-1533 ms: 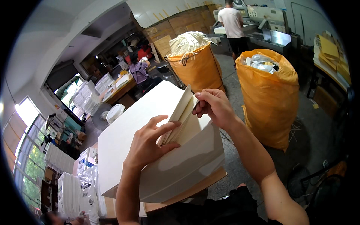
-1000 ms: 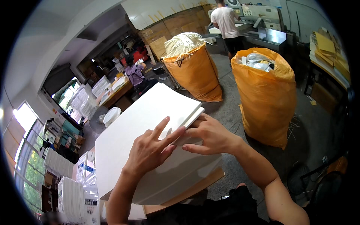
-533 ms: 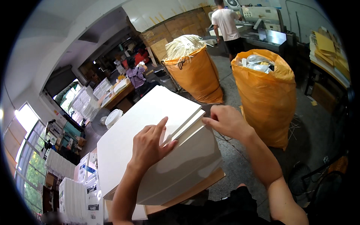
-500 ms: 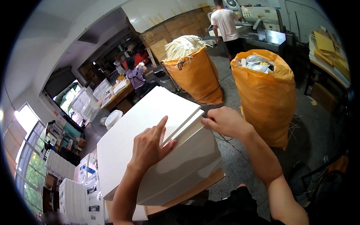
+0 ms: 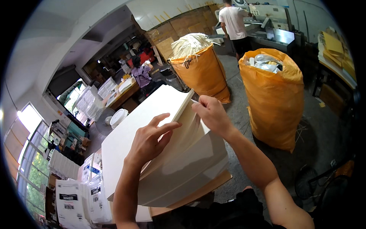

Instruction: The person counts a stack of white paper sheets by lifting the corners and then moves the batch to a separate pile on the table.

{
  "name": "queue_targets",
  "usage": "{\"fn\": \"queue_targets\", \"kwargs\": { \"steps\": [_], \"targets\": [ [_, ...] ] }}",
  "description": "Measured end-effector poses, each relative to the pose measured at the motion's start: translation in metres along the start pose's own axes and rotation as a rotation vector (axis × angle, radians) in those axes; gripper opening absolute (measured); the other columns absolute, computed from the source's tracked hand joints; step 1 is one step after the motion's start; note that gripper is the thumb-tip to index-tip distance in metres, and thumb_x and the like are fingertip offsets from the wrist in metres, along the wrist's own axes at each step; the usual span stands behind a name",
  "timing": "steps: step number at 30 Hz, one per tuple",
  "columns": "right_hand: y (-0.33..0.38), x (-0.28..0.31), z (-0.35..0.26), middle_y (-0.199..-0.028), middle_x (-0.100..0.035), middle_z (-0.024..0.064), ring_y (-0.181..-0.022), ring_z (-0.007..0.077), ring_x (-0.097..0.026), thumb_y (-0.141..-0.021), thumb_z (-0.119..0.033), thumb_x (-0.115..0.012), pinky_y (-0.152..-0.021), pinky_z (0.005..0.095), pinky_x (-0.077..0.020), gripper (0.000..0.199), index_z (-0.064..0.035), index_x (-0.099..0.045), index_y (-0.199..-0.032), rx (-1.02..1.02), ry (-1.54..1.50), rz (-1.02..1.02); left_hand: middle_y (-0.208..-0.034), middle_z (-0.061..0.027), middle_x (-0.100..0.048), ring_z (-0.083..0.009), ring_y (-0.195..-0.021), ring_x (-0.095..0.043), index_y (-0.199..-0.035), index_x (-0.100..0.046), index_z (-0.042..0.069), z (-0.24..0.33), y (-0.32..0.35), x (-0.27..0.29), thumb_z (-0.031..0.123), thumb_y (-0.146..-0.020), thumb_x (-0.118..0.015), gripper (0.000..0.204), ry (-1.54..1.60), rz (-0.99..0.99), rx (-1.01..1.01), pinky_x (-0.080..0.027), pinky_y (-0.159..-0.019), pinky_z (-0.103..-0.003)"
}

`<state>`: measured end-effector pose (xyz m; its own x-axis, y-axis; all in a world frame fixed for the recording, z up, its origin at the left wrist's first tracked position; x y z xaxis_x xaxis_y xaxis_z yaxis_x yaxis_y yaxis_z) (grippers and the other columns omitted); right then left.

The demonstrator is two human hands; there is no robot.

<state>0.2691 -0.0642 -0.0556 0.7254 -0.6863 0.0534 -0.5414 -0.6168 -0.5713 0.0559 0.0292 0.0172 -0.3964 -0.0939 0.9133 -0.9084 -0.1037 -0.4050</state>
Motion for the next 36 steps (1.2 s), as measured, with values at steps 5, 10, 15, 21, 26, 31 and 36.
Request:
{"fn": "queue_targets", "kwargs": {
  "steps": [5,10,15,21,26,31,36],
  "targets": [
    [0.0,0.005,0.001,-0.065,-0.057,0.0006,-0.052,0.0102,-0.057,-0.1,-0.018,-0.064,-0.043,0.0256,-0.0405,0.024,-0.009,-0.057,-0.079,-0.4,-0.703,-0.16,-0.137,-0.0177,-0.067,-0.0337,-0.094,-0.077,-0.126,-0.073,0.029,0.009,0.004,0.007,0.037,-0.083,-0.087,0.045,0.023,-0.006,0.004,-0.061,-0.08,-0.041],
    [0.001,0.004,0.004,-0.063,-0.053,-0.0007,-0.05,0.0093,-0.054,-0.101,-0.019,-0.064,-0.042,0.0254,-0.0378,0.028,-0.0105,-0.054,-0.076,-0.362,-0.76,-0.158,-0.138,-0.0167,-0.067,-0.0358,-0.114,-0.071,-0.129,-0.073,0.026,0.009,0.004,0.005,0.033,-0.072,-0.095,0.062,0.079,-0.039,0.054,-0.058,-0.095,-0.043],
    [0.0,0.008,0.006,-0.062,-0.051,-0.0014,-0.049,0.0085,-0.052,-0.102,-0.022,-0.064,-0.041,0.025,-0.0365,0.031,-0.0105,-0.053,-0.075,-0.366,-0.726,-0.204,-0.136,-0.0142,-0.068,-0.0342,-0.116,-0.071,-0.129,-0.073,0.026,0.006,0.002,0.01,0.03,-0.072,-0.095,0.061,0.133,-0.085,0.064,-0.058,-0.096,-0.043],
    [0.003,0.015,-0.001,-0.061,-0.051,-0.0023,-0.049,0.008,-0.051,-0.103,-0.028,-0.065,-0.042,0.0242,-0.0364,0.034,-0.01,-0.054,-0.076,-0.348,-0.626,-0.228,-0.14,-0.015,-0.066,-0.0347,-0.111,-0.073,-0.132,-0.072,0.029,0.002,0.003,0.01,0.026,-0.088,-0.082,0.046,0.149,-0.099,0.047,-0.06,-0.093,-0.043],
    [0.004,0.005,0.004,-0.062,-0.054,-0.0032,-0.048,0.007,-0.05,-0.104,-0.029,-0.065,-0.043,0.023,-0.0377,0.035,-0.0111,-0.054,-0.075,0.011,-0.081,-0.077,-0.149,-0.0177,-0.06,-0.0391,-0.114,-0.071,-0.136,-0.069,0.025,0.013,0.0,0.008,0.016,-0.097,-0.067,0.04,0.119,-0.059,0.119,-0.057,-0.098,-0.046],
    [-0.001,0.008,0.004,-0.062,-0.053,0.0006,-0.051,0.0121,-0.057,-0.102,-0.02,-0.064,-0.043,0.0248,-0.0383,0.032,-0.0107,-0.054,-0.073,-0.384,-0.736,-0.183,-0.148,-0.0189,-0.059,-0.0354,-0.105,-0.075,-0.128,-0.071,0.026,0.012,0.003,0.011,0.026,-0.09,-0.078,0.04,0.057,-0.106,0.098,-0.06,-0.089,-0.043],
    [0.002,0.007,0.008,-0.061,-0.053,0.0007,-0.051,0.0122,-0.058,-0.102,-0.023,-0.065,-0.042,0.0249,-0.0374,0.034,-0.0107,-0.054,-0.073,-0.381,-0.779,-0.173,-0.141,-0.0156,-0.064,-0.0337,-0.103,-0.076,-0.129,-0.072,0.029,0.012,0.004,0.005,0.036,-0.079,-0.09,0.054,0.07,-0.03,0.04,-0.061,-0.087,-0.042]
  ]
}}
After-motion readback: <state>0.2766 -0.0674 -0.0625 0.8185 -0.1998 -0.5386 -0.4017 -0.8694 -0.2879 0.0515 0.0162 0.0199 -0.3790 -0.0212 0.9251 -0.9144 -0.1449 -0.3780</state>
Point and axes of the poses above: each hand's wrist, its own y-axis away from the middle knuckle, its own x-axis out of the back of the hand, z = x × y, the point moved 2 cm from there along -y, towards the middle knuckle
